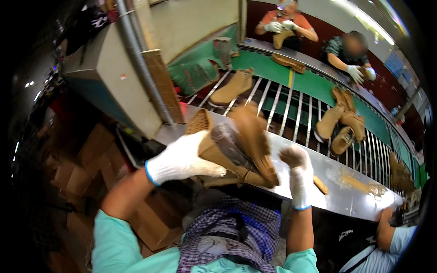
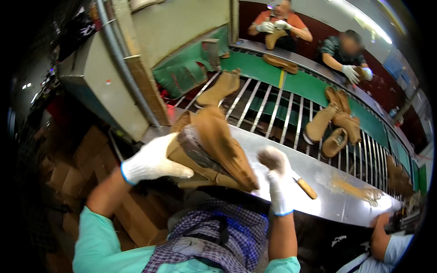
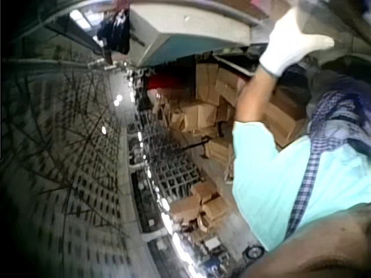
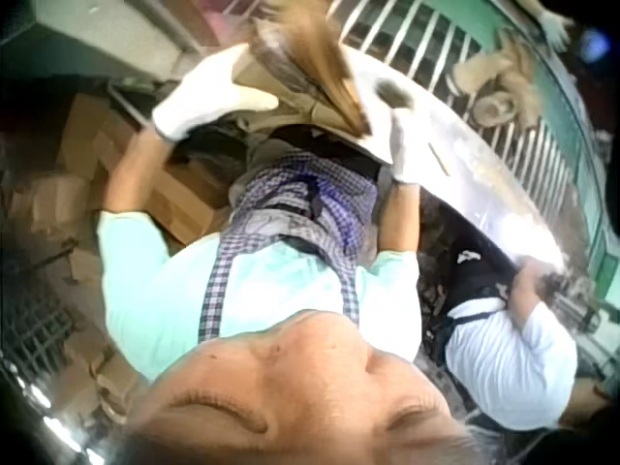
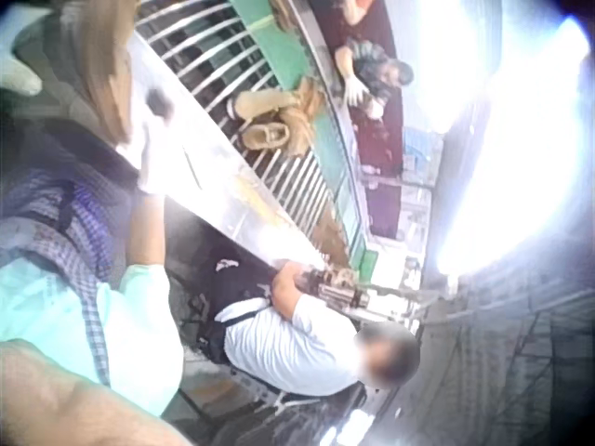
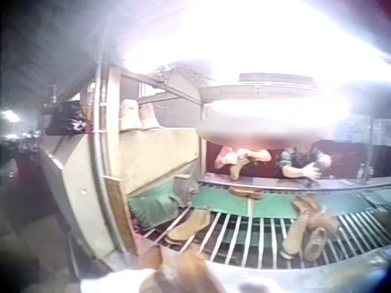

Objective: The person trims excess material from the edges of boot components using a knife, fits outsoles onto the boot uppers, and places finished components onto a moving conveyor belt.

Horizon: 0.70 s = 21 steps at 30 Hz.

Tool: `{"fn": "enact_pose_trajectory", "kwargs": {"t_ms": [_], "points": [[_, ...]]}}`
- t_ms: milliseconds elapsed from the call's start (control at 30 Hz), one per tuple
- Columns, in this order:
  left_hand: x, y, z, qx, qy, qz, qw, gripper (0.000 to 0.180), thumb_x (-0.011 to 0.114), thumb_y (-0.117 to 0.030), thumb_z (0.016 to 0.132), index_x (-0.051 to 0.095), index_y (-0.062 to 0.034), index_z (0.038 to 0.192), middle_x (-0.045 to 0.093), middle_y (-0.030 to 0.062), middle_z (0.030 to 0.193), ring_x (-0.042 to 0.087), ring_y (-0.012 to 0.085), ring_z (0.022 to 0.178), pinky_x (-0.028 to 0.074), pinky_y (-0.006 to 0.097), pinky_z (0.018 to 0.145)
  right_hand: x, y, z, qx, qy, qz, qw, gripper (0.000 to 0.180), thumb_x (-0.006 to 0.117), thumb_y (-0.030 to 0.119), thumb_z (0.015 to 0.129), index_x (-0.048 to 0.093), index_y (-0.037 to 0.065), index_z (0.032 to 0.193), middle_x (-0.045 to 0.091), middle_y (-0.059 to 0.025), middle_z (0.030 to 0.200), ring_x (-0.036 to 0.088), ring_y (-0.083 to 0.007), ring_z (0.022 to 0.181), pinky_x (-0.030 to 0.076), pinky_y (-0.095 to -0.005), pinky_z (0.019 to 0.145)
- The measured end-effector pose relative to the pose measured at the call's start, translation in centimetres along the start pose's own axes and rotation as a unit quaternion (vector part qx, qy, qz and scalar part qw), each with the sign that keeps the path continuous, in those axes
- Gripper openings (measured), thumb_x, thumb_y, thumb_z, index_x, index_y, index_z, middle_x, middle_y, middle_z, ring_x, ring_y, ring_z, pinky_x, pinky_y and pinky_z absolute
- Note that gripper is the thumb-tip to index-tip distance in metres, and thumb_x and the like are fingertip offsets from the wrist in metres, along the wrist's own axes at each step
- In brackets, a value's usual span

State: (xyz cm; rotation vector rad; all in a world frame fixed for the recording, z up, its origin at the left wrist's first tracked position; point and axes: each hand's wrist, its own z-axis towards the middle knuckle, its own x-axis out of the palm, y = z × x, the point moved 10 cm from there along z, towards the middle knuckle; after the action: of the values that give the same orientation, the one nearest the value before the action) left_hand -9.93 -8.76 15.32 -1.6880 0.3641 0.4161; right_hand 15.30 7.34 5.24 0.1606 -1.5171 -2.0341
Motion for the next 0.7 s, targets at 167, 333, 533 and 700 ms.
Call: {"fn": "enact_pose_trajectory", "kwargs": {"t_ms": [167, 333, 533, 700], "points": [[2.5, -8.4, 7.8, -0.014, 0.115, 0.377, 0.919, 0.085, 0.088, -0.057, 0.074, 0.063, -0.0005, 0.132, 0.074, 0.0262, 0.117, 0.072, 0.0422, 0.111, 0.055, 0.046, 0.097, 1.4, -1.0, 3.2, 0.074, 0.089, -0.2, 0.973, 0.106, 0.096, 0.031, 0.067, 0.045, 0.004, 0.156, 0.066, -0.0144, 0.14, 0.066, -0.0296, 0.128, 0.053, -0.0424, 0.111], [3.8, -9.4, 12.1, -0.002, 0.107, 0.368, 0.924, 0.085, 0.094, -0.055, 0.071, 0.065, 0.0002, 0.128, 0.076, 0.0194, 0.112, 0.075, 0.0324, 0.103, 0.058, 0.04, 0.093, -0.7, -7.7, 6.7, 0.054, -0.048, 0.238, 0.969, 0.071, 0.081, 0.036, 0.092, 0.055, 0.0, 0.147, 0.065, -0.0164, 0.141, 0.067, -0.025, 0.123, 0.059, -0.042, 0.103], [-0.2, -3.3, 8.3, -0.034, -0.003, 0.201, 0.979, 0.078, 0.1, -0.034, 0.07, 0.064, -0.0015, 0.131, 0.076, 0.0128, 0.115, 0.073, 0.0214, 0.107, 0.058, 0.037, 0.096, -0.6, -7.7, 6.7, -0.036, -0.174, 0.521, 0.835, 0.081, 0.079, 0.07, 0.085, 0.062, 0.004, 0.13, 0.07, -0.0219, 0.115, 0.072, -0.0347, 0.106, 0.068, -0.0472, 0.086], [0.2, -0.9, -0.1, 0.003, -0.095, 0.173, 0.98, 0.086, 0.1, -0.034, 0.071, 0.059, -0.0027, 0.139, 0.076, 0.0164, 0.123, 0.074, 0.0249, 0.115, 0.057, 0.038, 0.103, 1.4, -6.9, 4.3, -0.011, -0.193, 0.566, 0.801, 0.077, 0.076, 0.071, 0.088, 0.063, 0.008, 0.13, 0.07, -0.0206, 0.114, 0.071, -0.0368, 0.106, 0.064, -0.0547, 0.094]]}}
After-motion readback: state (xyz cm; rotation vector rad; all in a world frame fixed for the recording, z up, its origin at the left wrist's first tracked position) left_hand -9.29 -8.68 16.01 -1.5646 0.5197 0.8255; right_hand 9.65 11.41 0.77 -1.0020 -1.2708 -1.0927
